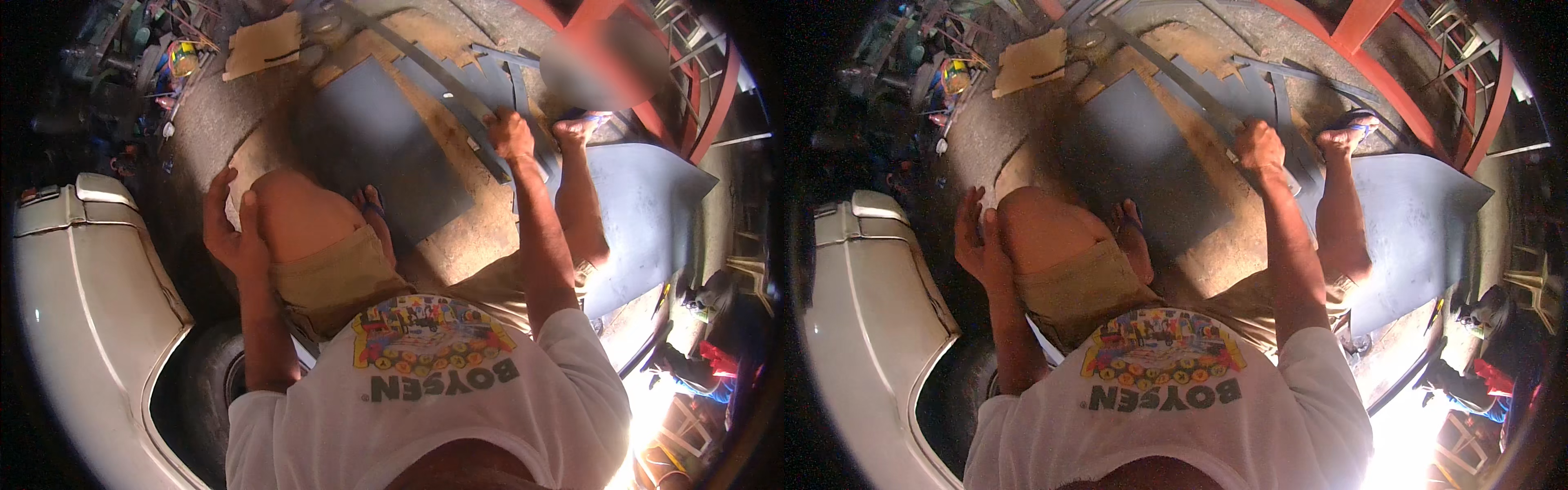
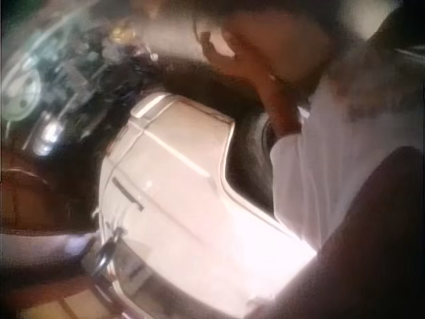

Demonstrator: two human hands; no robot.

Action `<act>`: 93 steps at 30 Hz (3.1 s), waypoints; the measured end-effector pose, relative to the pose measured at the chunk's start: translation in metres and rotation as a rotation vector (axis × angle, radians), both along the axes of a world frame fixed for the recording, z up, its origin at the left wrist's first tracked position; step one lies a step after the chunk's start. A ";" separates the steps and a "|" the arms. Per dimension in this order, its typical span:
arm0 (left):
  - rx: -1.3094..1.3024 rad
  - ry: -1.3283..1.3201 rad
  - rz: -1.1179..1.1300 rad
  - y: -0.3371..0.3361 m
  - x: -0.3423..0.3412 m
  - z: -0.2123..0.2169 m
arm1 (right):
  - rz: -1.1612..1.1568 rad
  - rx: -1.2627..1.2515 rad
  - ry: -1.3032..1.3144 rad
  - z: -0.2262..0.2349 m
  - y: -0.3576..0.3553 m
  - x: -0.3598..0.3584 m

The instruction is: The person sits on the floor and uses a utility knife to cut a long strip from a large sheet of gray material. They repeatedly measure, mark, and cut sections, then lift and reposition the cut pieces.

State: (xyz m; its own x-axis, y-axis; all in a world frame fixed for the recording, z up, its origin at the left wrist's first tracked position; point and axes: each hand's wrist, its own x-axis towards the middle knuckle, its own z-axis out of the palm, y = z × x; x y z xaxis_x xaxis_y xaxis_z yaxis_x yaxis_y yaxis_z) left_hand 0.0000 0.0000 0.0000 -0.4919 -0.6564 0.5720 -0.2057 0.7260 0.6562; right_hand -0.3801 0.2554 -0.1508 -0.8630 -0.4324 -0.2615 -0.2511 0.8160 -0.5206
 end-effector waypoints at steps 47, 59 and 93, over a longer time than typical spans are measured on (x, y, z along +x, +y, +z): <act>0.023 -1.062 0.007 -0.064 -0.312 -0.417 | 0.139 0.323 -0.237 -0.208 0.048 0.173; 0.037 -1.014 -0.021 -0.065 -0.310 -0.421 | 0.101 0.302 -0.302 -0.209 0.048 0.172; -0.047 -0.956 0.010 -0.068 -0.309 -0.429 | 0.054 0.266 -0.205 -0.210 0.054 0.172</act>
State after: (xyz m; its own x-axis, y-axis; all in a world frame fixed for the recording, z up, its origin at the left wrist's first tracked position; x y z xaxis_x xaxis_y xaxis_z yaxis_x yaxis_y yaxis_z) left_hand -0.3093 -0.0677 -0.4294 -0.7590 -0.6496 -0.0430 -0.6457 0.7426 0.1779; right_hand -0.2083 0.3096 -0.3606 -0.7585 -0.3694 -0.5368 -0.2100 0.9184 -0.3353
